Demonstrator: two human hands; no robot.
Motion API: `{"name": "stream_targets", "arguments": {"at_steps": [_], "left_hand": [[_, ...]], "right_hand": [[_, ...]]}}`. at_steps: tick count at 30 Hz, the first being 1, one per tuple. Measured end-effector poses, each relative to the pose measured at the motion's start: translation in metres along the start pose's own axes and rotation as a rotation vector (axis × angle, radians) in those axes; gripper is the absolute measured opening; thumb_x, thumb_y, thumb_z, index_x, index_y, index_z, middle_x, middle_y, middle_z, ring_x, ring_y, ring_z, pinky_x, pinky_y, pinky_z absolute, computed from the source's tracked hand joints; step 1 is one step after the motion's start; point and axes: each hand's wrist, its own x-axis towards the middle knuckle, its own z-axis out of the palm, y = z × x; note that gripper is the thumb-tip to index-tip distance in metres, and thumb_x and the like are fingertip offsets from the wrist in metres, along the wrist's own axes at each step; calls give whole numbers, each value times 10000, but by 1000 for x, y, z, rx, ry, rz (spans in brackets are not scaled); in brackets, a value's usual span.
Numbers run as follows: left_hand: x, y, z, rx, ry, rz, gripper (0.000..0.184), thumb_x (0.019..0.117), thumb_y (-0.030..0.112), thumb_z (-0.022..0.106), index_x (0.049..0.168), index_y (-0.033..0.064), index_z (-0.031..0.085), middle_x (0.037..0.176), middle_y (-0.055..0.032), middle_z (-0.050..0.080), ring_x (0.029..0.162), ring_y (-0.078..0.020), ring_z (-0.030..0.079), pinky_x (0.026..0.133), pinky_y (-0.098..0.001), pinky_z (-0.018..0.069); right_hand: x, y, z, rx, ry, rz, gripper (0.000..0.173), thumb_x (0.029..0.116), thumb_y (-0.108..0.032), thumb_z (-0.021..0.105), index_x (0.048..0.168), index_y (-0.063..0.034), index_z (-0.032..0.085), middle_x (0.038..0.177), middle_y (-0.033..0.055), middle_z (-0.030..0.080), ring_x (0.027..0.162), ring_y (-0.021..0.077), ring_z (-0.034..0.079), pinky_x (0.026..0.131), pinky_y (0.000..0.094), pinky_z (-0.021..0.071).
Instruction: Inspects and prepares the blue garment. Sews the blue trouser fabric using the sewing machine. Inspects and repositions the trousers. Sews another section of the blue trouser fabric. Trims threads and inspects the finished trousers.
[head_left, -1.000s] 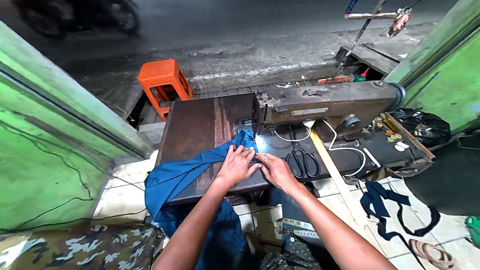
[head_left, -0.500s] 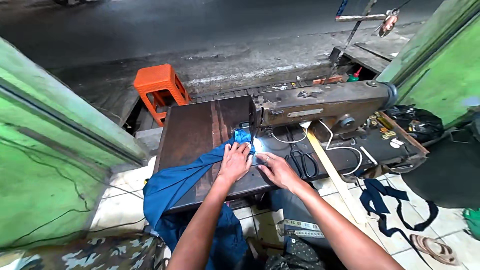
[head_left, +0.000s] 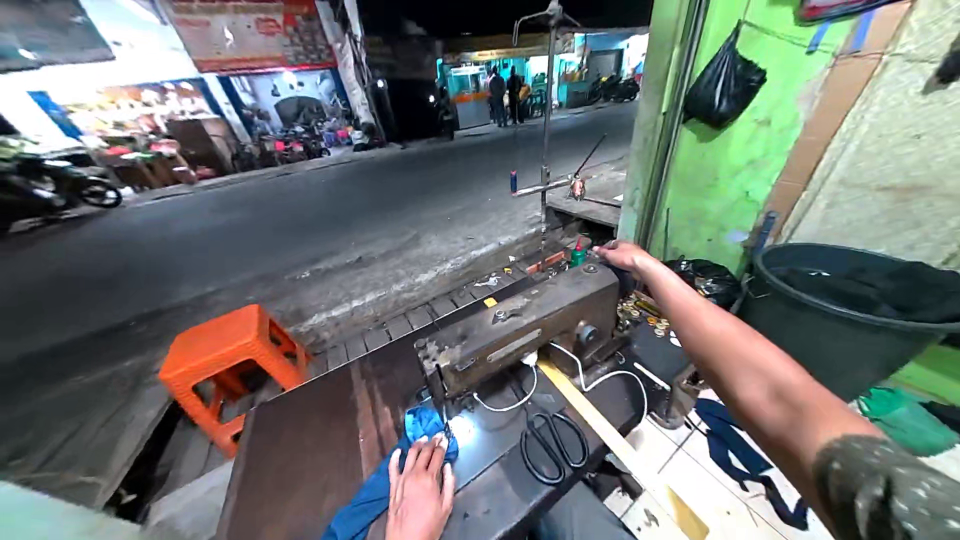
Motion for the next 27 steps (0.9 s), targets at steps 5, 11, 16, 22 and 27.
{"name": "stream_targets", "arguments": {"at_steps": [5, 11, 16, 22, 27], "left_hand": [[0, -2, 1, -7, -26, -35, 359, 955, 262, 534, 1206, 143, 761, 1380, -9, 670, 1334, -277, 579, 1160, -625, 297], [1, -2, -2, -46, -11, -57, 369, 903, 153, 553, 1205, 158, 766, 1328, -19, 696, 1269, -296, 611, 1113, -618, 345], [5, -2, -5, -67, -15, -90, 392, 893, -4, 580, 1172, 184, 782, 1310, -14, 704, 1204, -324, 629, 1002, -576, 438], [-22, -25, -24, 14, 32, -189, 408, 862, -92, 617, 1120, 164, 804, 1224, -75, 742, 1099, -410, 669, 870, -600, 510], [-66, -41, -48, -33, 61, -226, 418, 877, -91, 556, 1138, 132, 794, 1253, -88, 731, 1105, -423, 661, 852, -606, 493]], "right_hand": [[22, 25, 22, 12, -39, -20, 400, 1057, -312, 542, 1228, 20, 684, 1300, 291, 628, 1265, 446, 568, 1057, 672, 406], [-45, 93, 49, 601, 442, -392, 284, 1013, -22, 484, 1255, 35, 621, 1272, 170, 679, 1153, 207, 658, 996, 381, 532], [-66, 70, 39, 140, 419, -212, 418, 1100, -294, 459, 1273, 41, 638, 1202, 270, 681, 1160, 380, 657, 1037, 531, 481], [-33, 12, -8, -334, 66, -5, 565, 1078, -463, 445, 1151, 29, 713, 1225, 298, 667, 1208, 481, 611, 998, 675, 455], [-37, 24, 3, -310, 157, -36, 560, 1088, -454, 419, 1145, 19, 713, 1193, 297, 680, 1173, 483, 630, 968, 688, 466]]}}
